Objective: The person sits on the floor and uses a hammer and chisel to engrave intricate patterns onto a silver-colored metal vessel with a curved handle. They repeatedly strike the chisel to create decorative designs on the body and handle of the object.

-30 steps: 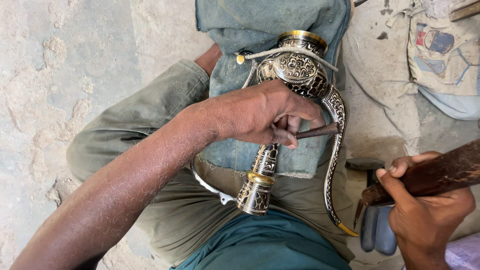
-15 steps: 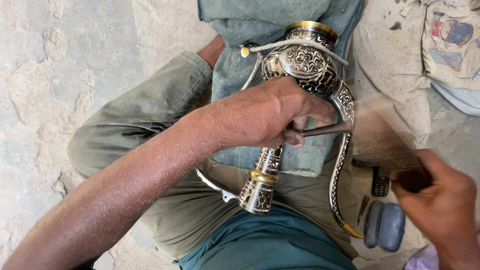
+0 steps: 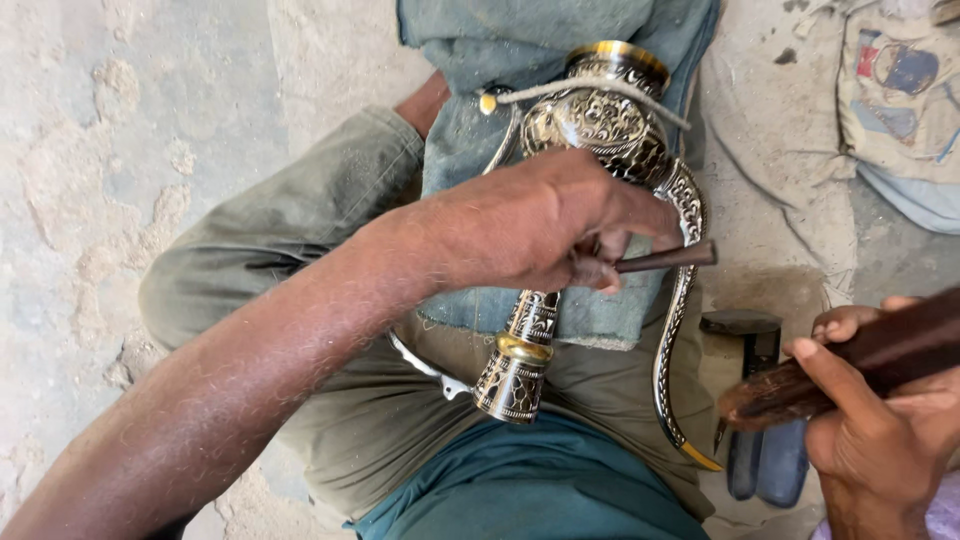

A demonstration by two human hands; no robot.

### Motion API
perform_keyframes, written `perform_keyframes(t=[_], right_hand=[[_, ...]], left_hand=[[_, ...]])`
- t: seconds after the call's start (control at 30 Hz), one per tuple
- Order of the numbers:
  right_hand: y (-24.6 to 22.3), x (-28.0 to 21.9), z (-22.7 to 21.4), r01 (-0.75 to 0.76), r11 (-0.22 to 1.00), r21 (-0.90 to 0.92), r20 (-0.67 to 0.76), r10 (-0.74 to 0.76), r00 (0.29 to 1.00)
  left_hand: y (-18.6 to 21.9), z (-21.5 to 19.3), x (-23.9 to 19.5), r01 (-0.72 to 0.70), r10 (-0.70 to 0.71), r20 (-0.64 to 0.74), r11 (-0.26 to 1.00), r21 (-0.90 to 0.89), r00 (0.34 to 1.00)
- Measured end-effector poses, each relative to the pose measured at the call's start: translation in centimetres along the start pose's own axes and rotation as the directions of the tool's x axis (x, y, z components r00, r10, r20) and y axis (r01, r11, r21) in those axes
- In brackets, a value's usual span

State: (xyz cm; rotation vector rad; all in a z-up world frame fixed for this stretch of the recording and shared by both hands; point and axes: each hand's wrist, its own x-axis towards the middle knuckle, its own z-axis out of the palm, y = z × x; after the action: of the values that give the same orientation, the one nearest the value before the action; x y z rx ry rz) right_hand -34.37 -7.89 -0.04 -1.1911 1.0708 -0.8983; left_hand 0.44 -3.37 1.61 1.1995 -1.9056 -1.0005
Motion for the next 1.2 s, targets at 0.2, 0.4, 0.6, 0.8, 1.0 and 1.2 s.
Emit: perform_keyframes(t=[0.2, 0.4, 0.6, 0.8, 1.0, 1.2], right_hand=[[0.9, -1.0, -0.3, -0.075, 0.990, 0.123, 0.233, 0.044, 0.972], [2.6, -2.1, -0.1, 0.046, 0.941, -0.336, 0.208, 0.026, 0.978], [2.1, -1.9, -0.4, -0.159, 0.815, -0.557, 0.075, 0.240, 0.968], [2.8, -2.3, -1.3, -0.108, 0.761, -0.640, 0.091, 0.214, 0.973], [3.0, -2.5, -1.4, -0.174, 0.805, -0.568, 0.086, 0.268, 0.960], [2.6, -2.1, -1.3, -0.131, 0.586, -0.800, 0.120, 0.370, 0.921]], left_hand=[[-0.8, 0.2, 1.2, 0.156, -0.162, 0.153, 0.987, 0.047, 0.975], [-0.5, 0.8, 1.7, 0.022, -0.036, 0.171, 0.996, 0.081, 0.985], [-0.1, 1.2, 2.6, 0.092, -0.122, 0.201, 0.985, 0.149, 0.972], [-0.1, 0.6, 2.4, 0.177, -0.193, 0.265, 0.980, 0.086, 0.945], [-0.3, 0.9, 2.6, -0.052, 0.038, 0.150, 0.995, 0.090, 0.988], [-0.3, 1.0, 2.4, 0.099, -0.135, 0.217, 0.981, 0.167, 0.967]])
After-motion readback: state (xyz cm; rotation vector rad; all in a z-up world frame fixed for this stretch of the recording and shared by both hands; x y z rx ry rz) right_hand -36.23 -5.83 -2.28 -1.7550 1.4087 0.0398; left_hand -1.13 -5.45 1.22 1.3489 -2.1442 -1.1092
